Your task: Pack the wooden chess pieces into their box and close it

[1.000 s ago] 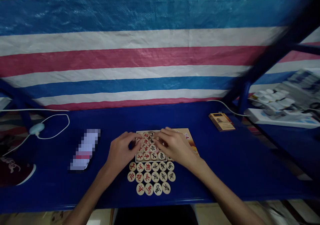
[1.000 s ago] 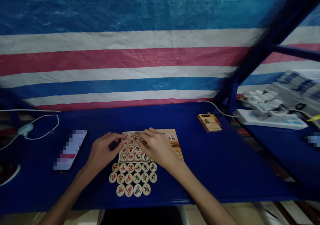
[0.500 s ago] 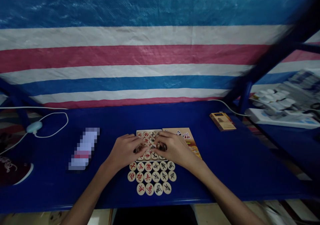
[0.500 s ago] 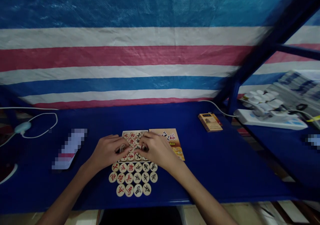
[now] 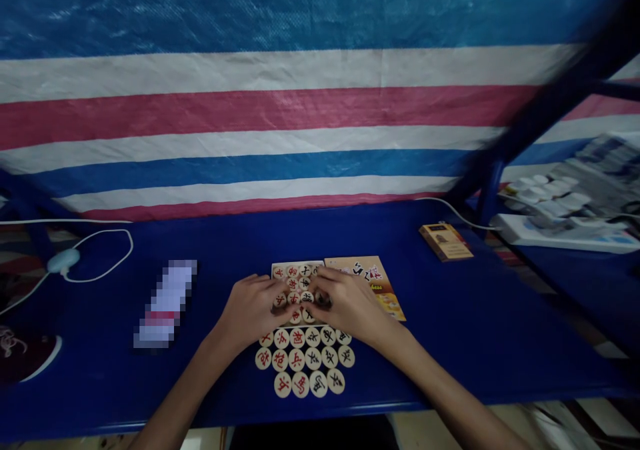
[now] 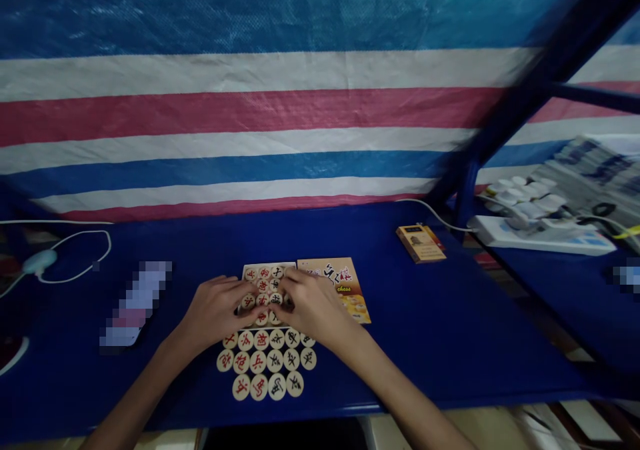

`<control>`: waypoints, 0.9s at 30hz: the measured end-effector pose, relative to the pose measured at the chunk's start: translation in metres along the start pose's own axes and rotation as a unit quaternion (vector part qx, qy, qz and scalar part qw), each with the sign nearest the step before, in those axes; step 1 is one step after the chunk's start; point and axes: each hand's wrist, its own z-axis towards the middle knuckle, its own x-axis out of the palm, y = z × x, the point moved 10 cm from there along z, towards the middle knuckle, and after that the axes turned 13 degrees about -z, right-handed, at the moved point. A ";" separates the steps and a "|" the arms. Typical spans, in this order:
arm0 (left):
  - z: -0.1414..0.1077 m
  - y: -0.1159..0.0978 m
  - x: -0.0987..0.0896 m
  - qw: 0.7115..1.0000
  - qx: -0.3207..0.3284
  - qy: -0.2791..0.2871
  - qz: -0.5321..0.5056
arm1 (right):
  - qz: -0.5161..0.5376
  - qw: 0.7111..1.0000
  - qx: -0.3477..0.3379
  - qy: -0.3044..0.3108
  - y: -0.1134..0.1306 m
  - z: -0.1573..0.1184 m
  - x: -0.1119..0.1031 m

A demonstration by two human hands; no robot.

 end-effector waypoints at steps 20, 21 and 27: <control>0.001 -0.012 -0.010 0.999 0.022 -0.037 0.007 | 0.032 0.999 0.019 -0.034 -0.003 0.001 -0.014; 0.001 -0.012 -0.010 0.999 0.023 -0.040 0.005 | 0.034 0.999 0.020 -0.036 -0.003 0.001 -0.016; 0.000 -0.012 -0.016 0.998 0.027 -0.051 -0.007 | 0.034 0.999 0.024 -0.025 -0.008 0.001 -0.014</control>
